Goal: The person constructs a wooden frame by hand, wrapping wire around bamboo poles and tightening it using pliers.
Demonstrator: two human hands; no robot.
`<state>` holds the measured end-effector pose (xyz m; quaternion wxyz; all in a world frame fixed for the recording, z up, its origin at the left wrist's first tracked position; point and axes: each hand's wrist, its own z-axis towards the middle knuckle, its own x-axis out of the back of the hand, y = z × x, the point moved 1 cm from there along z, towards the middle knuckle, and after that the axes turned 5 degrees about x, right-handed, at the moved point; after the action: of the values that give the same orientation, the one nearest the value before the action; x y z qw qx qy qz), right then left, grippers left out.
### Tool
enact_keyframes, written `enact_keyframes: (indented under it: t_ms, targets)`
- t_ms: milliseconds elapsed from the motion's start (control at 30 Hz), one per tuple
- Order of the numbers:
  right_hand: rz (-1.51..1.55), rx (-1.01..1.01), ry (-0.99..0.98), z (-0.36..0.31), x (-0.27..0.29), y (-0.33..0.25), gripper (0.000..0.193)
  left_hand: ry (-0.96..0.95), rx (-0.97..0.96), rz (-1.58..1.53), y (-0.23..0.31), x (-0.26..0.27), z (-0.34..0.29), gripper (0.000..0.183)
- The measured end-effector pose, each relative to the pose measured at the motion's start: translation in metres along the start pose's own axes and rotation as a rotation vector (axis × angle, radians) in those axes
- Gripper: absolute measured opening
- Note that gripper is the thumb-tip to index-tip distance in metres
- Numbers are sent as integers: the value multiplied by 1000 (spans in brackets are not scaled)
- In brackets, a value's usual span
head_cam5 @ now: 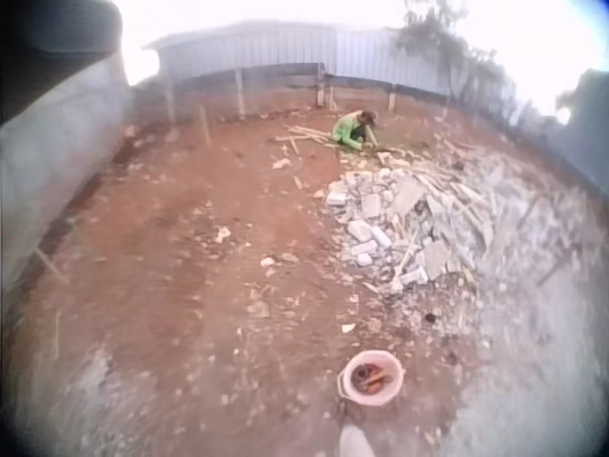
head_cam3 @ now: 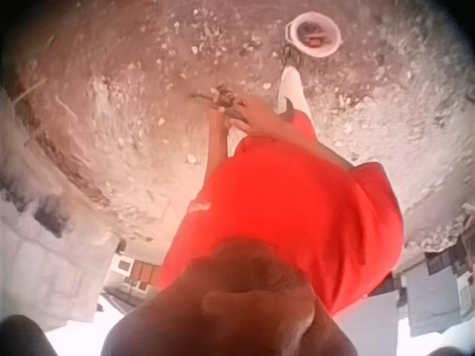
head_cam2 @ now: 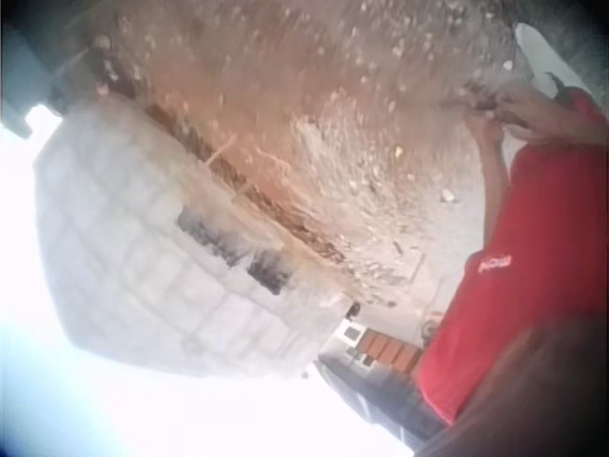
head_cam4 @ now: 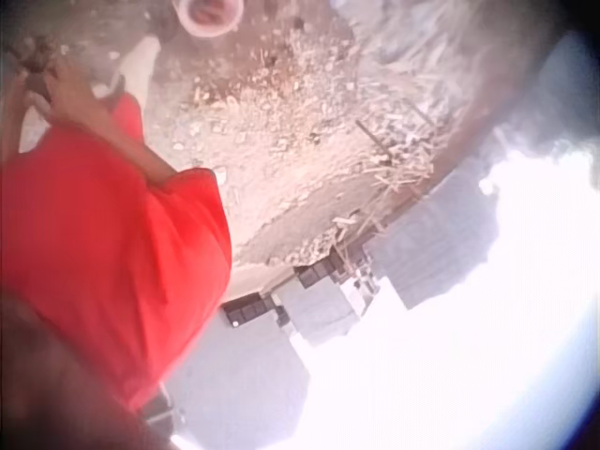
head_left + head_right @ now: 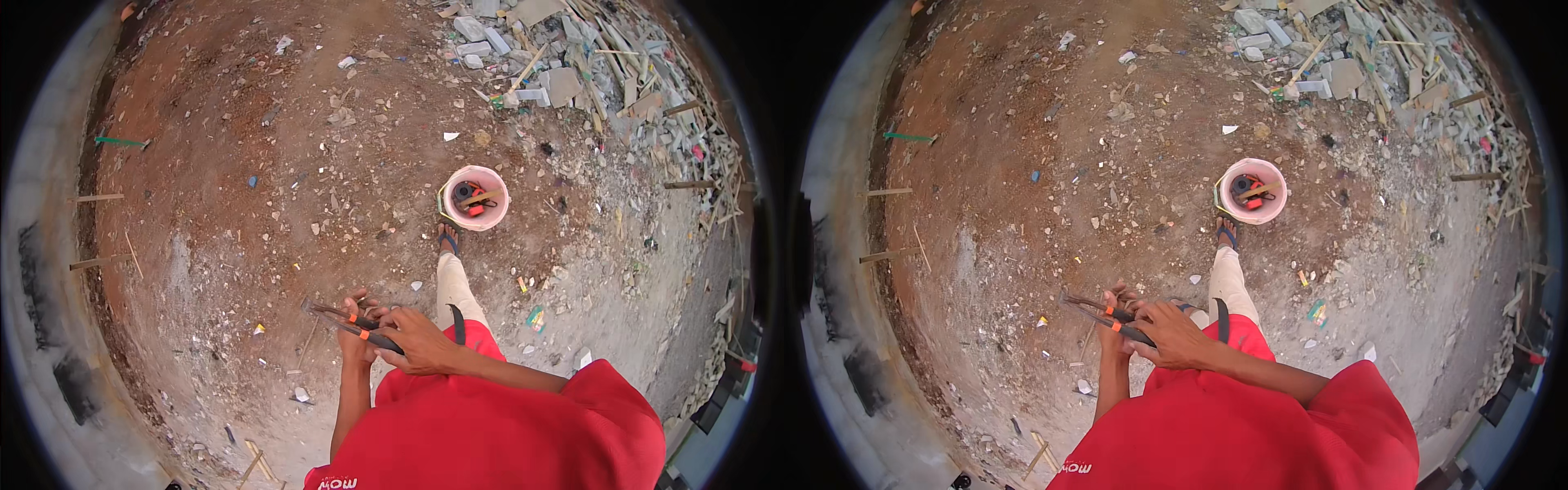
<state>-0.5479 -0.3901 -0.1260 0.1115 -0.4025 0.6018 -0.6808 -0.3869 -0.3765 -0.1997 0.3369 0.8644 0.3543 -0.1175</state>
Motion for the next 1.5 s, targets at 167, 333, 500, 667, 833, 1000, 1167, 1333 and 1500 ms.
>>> enact_keyframes:
  t_ms: [167, 333, 500, 667, 833, 1000, 1167, 1333, 1500]
  targets:
    - [-170, 157, 223, -1, -61, -27, 38, 79, -33, -139, 8, 32, -47, 45]
    - [-48, 118, 151, 25, -75, -30, 51, 57, -136, -235, 23, 38, -58, 33]
    - [55, -161, -190, 68, -42, -31, 60, 170, -235, -185, 15, 56, -49, 26]
    - [357, -248, -286, 88, -16, 12, 45, 221, -169, -151, 18, 22, -55, 26]
    - [776, -316, -230, 85, 22, 25, 44, 309, -225, -239, 18, -12, -48, 32]
    - [1216, -482, -328, 118, 70, 7, 56, 422, -331, -291, 30, -32, -46, 36]
    - [1042, -482, -524, 161, 72, 8, 43, 413, -474, -431, 49, -33, -70, 34]
    - [752, -345, -549, 168, 32, -6, 28, 396, -605, -489, 47, -19, -94, 35]
    - [708, -441, -587, 162, 9, -25, 22, 324, -691, -582, 23, -18, -90, 35]
